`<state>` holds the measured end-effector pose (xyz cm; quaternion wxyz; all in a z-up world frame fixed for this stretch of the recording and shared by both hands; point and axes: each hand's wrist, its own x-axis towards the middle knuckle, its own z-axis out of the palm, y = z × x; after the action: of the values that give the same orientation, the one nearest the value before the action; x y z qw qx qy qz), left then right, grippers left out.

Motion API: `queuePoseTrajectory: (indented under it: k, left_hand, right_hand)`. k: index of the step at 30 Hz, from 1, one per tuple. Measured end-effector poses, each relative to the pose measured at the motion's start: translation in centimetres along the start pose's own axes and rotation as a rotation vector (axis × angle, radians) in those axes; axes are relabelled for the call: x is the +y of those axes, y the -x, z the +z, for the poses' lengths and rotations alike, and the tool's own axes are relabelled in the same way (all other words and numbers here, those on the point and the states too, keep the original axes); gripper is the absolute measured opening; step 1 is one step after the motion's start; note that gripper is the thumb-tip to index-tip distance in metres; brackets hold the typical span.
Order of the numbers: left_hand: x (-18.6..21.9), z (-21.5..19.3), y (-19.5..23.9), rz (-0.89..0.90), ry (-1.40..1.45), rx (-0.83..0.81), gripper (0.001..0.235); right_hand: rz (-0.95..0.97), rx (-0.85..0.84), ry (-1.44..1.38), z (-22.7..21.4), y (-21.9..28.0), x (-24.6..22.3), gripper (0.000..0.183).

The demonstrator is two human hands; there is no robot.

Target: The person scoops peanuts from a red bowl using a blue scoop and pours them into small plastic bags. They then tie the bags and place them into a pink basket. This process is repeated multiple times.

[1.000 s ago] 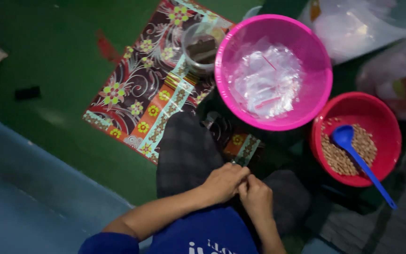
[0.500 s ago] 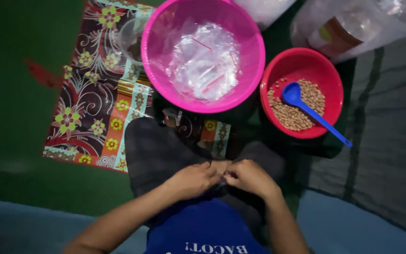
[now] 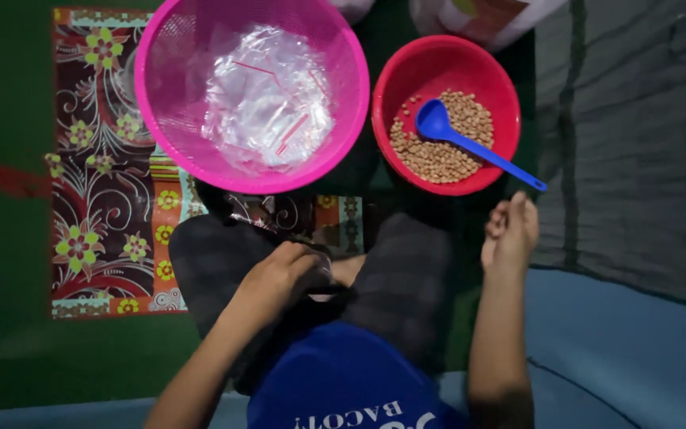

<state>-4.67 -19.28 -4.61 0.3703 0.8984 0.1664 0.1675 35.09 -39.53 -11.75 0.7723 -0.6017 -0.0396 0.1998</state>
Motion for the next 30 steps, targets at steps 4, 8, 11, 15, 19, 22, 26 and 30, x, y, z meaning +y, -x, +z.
queuePoseTrajectory:
  k: [4,8,11,15,19,22,26,30]
  left_hand:
    - [-0.3,0.4,0.2,0.009,-0.024,-0.053,0.034]
    - [0.1,0.0,0.4,0.006,-0.011,-0.051,0.034]
    - [0.4,-0.4,0.4,-0.032,-0.019,-0.057,0.033]
    - [0.7,-0.9,0.4,-0.054,-0.063,-0.102,0.031]
    - [0.7,-1.0,0.2,-0.028,-0.1,-0.095,0.033]
    - [1.1,-1.1,-0.3,-0.058,-0.068,-0.094,0.026]
    - [1.4,-1.6,-0.9,-0.048,-0.056,-0.083,0.024]
    - [1.4,-2.4,-1.6,-0.031,-0.134,-0.103,0.027]
  right_hand:
    - [0.011,0.008,-0.157,1.9,-2.7,-1.2,0.024]
    - [-0.108,0.007,-0.152,5.2,-3.0,-2.0,0.033]
    - [-0.196,-0.043,-0.07,8.2,-2.8,-2.2,0.031]
    - [-0.567,-0.128,0.384,12.2,0.4,-5.2,0.018]
    - [-0.927,-0.219,0.742,13.3,2.0,-6.7,0.013]
    - [-0.982,-0.301,0.862,13.2,3.2,-7.1,0.013]
    - [-0.836,-0.333,0.743,12.1,4.8,-6.7,0.013]
    - [-0.552,-0.284,0.5,11.0,4.9,-5.5,0.017]
